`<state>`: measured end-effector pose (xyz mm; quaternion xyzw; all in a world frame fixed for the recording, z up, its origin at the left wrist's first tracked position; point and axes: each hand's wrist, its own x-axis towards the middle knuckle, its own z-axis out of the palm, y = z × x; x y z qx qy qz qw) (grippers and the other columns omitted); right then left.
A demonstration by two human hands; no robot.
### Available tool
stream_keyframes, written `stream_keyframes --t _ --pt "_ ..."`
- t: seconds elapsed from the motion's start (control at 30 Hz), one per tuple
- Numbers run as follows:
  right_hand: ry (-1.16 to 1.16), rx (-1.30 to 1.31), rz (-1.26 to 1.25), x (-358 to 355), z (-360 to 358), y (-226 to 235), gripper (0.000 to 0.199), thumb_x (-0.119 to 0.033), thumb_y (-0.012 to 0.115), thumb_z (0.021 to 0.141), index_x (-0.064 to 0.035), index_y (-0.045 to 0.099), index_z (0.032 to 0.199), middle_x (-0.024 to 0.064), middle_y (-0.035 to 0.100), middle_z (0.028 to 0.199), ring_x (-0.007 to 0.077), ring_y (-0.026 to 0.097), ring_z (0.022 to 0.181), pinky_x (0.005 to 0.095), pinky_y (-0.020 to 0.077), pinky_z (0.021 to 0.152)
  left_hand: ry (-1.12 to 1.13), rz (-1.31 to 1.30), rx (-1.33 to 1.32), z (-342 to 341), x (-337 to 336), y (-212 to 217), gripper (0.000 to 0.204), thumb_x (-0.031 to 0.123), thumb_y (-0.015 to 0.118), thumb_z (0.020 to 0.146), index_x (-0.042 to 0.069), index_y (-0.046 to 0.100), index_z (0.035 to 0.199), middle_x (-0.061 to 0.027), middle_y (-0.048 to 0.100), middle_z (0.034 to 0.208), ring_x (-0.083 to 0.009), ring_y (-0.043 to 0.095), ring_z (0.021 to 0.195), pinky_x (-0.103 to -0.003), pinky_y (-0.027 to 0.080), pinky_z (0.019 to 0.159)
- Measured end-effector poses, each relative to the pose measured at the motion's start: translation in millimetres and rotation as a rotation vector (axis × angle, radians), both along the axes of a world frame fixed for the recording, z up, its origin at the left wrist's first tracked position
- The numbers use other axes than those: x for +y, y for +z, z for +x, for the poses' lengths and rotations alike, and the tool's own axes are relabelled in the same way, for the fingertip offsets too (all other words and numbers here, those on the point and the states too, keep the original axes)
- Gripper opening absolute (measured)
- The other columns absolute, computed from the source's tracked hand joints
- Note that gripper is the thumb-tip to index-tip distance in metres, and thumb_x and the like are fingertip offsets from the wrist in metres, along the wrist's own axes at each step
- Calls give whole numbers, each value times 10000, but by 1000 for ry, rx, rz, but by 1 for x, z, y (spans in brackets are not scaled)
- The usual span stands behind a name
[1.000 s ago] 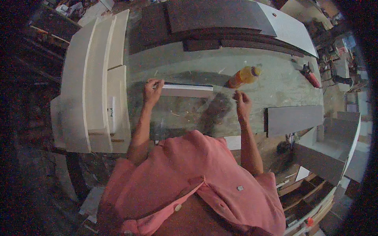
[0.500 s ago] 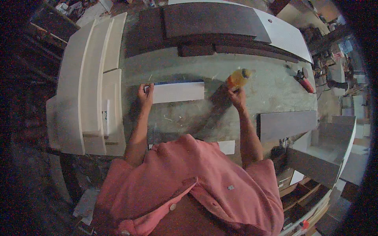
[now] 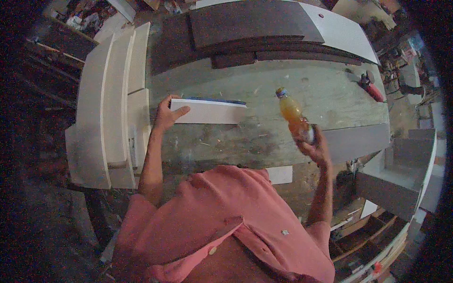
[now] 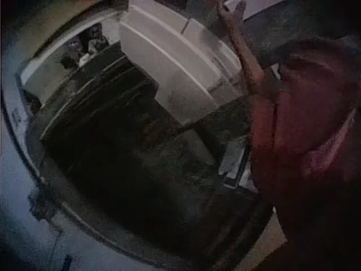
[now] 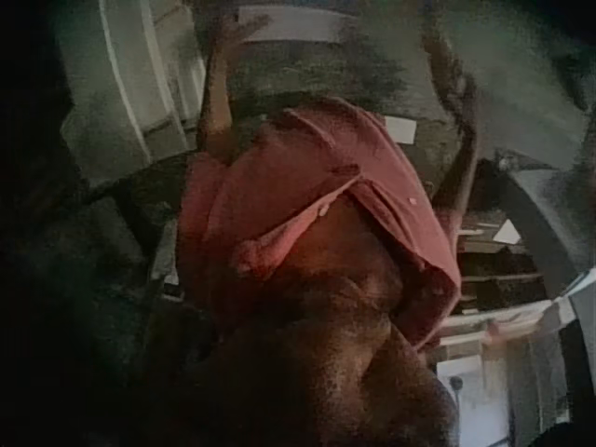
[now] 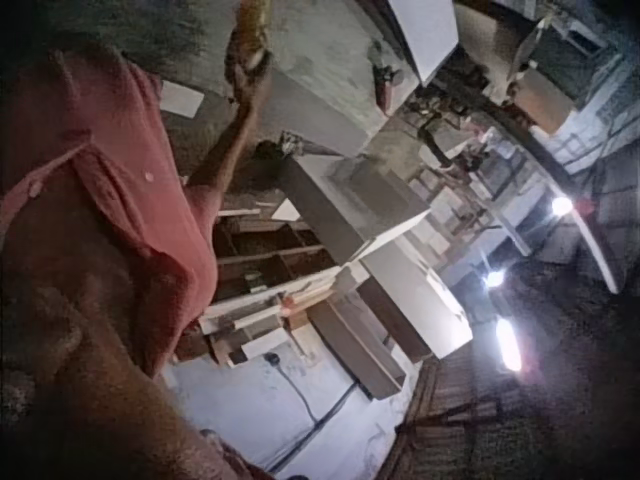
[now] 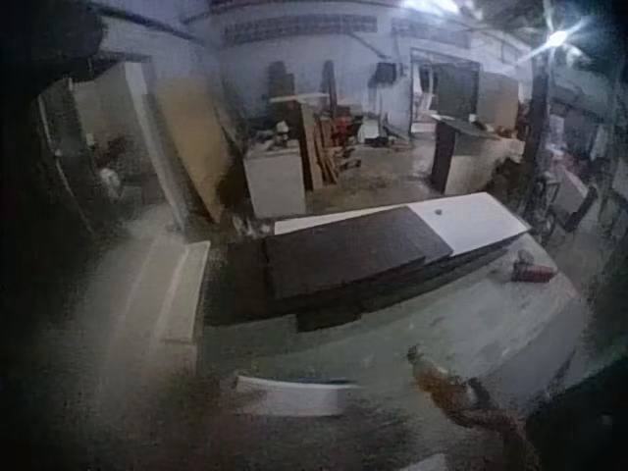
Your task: The person sands the edge of a dark wood panel using a power sander, then uses a sanding block to sand a white wood panel by hand, and applies liquid from a bottle to the edge of the white panel.
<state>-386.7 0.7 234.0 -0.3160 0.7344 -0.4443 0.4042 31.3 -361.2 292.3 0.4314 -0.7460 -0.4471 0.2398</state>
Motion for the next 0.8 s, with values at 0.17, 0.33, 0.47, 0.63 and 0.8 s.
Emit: stream_keyframes --t 0.17,0.33,0.47,0.63,0.8 --pt "-58 255 -298 24 -19 97 865 -286 908 698 -74 424 1383 38 495 1271 153 462 1229 318 420 1021 -58 54 119 -3 14 4 417 214 843 788 34 635 1101 -94 673 1025 -188 634 945 -347 503 847" --pt "-375 146 -629 20 -37 148 832 -234 820 786 -96 363 1468 135 504 1404 267 505 1294 425 454 1071 -144 -302 -38 -28 22 24 405 211 778 824 62 610 1161 -134 632 1061 -319 611 1002 -414 479 897" --pt "-395 -240 -1246 -3 -62 125 645 -390 621 930 -55 410 1439 183 547 1379 355 584 1218 521 475 1044 -234 -283 -126 -66 24 45 421 201 760 849 53 585 1202 -146 652 1137 -286 635 1058 -405 490 913" --pt "-355 -920 -1202 -83 3 52 497 -373 585 965 -57 511 1342 161 602 1280 331 619 1112 537 517 954 -346 -230 -172 -90 16 66 451 215 770 820 66 580 1201 -166 693 1064 -326 678 999 -427 515 855" --pt "-622 -1034 -1052 -132 72 62 398 -348 613 961 -40 577 1210 127 657 1114 280 661 964 467 568 857 -382 -207 -259 -106 15 70 473 253 795 791 68 593 1175 -175 711 1016 -348 698 958 -430 530 820"
